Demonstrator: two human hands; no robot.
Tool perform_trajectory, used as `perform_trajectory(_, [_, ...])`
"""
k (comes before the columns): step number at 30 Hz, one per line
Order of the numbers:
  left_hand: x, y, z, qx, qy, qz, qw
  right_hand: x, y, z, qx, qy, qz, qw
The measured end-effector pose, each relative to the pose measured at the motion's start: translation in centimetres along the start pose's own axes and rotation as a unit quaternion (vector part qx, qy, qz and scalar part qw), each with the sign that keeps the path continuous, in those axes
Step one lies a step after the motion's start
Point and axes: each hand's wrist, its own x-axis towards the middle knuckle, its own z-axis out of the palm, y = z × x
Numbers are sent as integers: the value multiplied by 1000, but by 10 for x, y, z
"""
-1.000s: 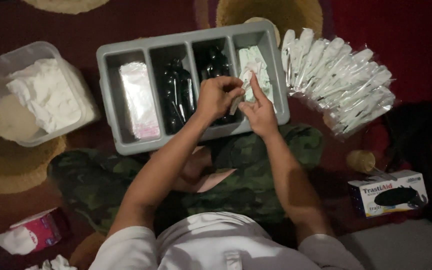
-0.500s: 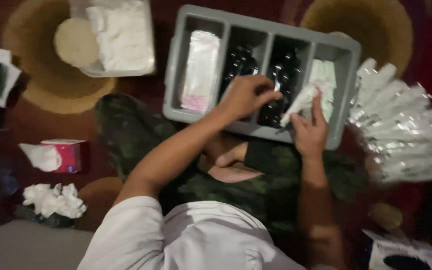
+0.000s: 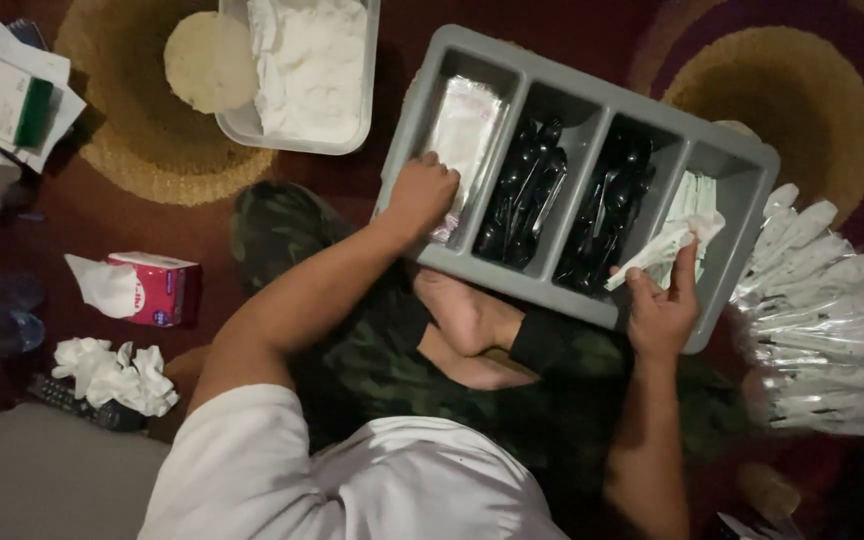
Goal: Wrapping plastic spoons in paper napkins and organizing them into a multi-compartment tray while sitting on the floor.
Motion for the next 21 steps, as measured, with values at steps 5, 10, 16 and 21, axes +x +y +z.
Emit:
perform_trajectory(5, [-5,-6,21,-30,-35,-21,999,5,4,-1,-9,-12,-3,1000])
perform_trajectory(10, [7,1,-26,-144,-115,-97,978,3,-8,9,-21,-8,-2,1000])
perform_trajectory(16, [11,6,-71,-315,-94,-233,915,2,-35,23,-19,-10,2,1000])
perform_trajectory(21, [5,-8,-55,-278,-85,-246,925,2,-32,20,-7,-21,-16,1000])
